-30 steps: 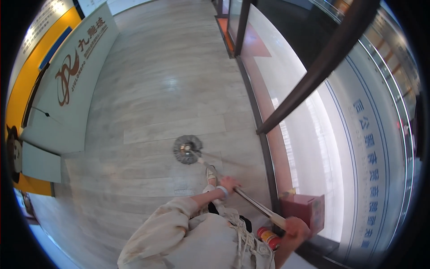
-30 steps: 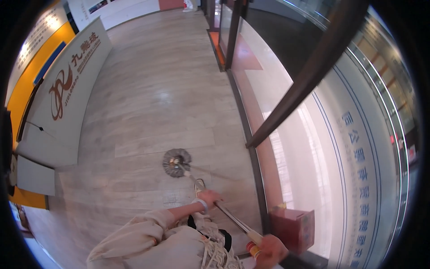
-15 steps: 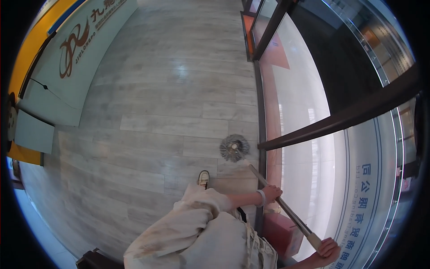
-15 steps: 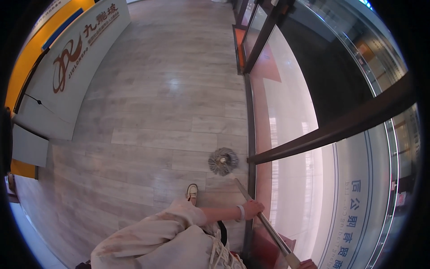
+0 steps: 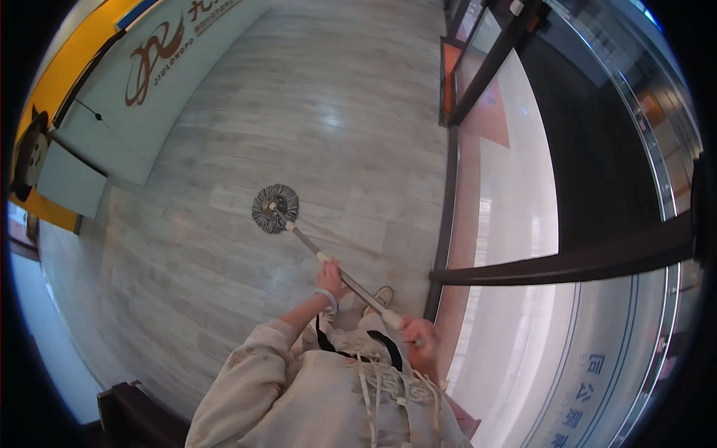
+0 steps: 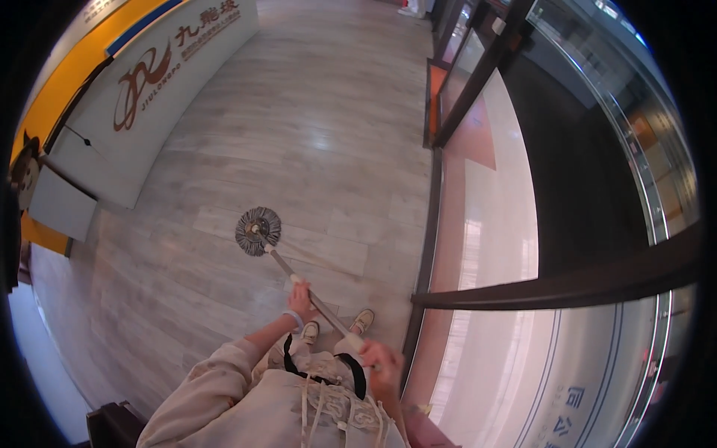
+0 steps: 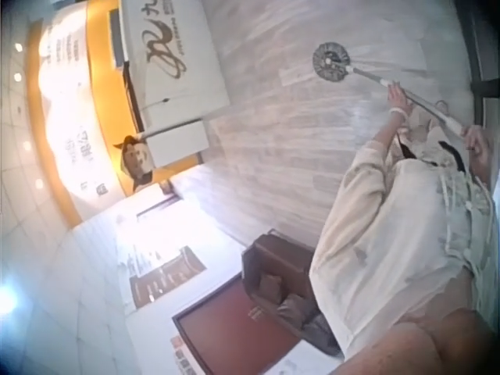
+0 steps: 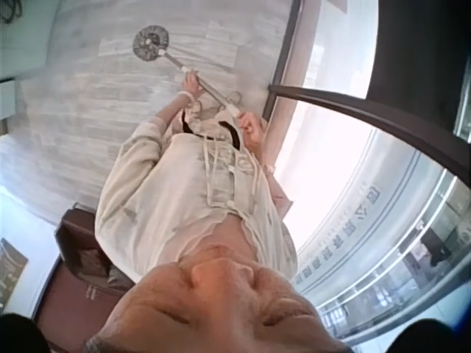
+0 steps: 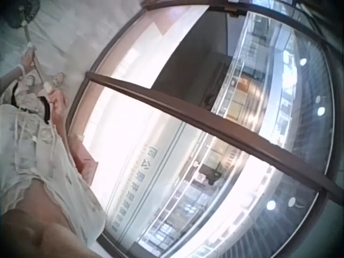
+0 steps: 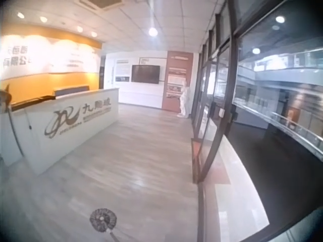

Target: Mopping the wooden floor in a reception area using a long-handled mop.

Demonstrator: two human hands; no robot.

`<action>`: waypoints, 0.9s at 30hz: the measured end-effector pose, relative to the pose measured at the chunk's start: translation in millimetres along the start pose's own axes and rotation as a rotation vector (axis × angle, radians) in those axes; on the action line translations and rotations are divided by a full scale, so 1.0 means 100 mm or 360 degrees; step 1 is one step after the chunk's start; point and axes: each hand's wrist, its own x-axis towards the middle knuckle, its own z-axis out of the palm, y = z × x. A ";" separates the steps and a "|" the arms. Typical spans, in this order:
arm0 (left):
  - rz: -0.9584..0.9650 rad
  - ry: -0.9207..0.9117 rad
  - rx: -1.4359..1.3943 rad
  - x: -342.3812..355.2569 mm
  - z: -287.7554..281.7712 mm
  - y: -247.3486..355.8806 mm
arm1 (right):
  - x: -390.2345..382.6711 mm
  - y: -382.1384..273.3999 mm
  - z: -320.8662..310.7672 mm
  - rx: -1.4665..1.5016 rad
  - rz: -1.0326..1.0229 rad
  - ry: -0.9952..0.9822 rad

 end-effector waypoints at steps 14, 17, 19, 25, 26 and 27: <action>0.1415 -0.0262 -0.0281 0.22 0.56 3.20 | 0.42 -1.92 -1.88 -0.0414 -0.0607 0.0493; 0.1689 -0.0631 -0.0236 0.39 0.74 3.74 | 0.37 -2.06 -1.89 -0.0567 -0.0702 0.0834; 0.1707 -0.0588 -0.0196 0.49 0.86 3.93 | 0.44 -2.02 -1.90 -0.0647 -0.0793 0.1118; 0.1638 -0.0394 -0.0105 0.53 1.07 3.97 | 0.48 -1.97 -2.22 -0.0539 -0.0736 0.1014; 0.1641 -0.0396 -0.0091 0.55 1.05 3.86 | 0.52 -1.94 -2.21 -0.0449 -0.0723 0.0974; 0.1593 -0.0346 -0.0038 0.59 1.04 3.74 | 0.57 -1.87 -2.19 -0.0349 -0.0756 0.0941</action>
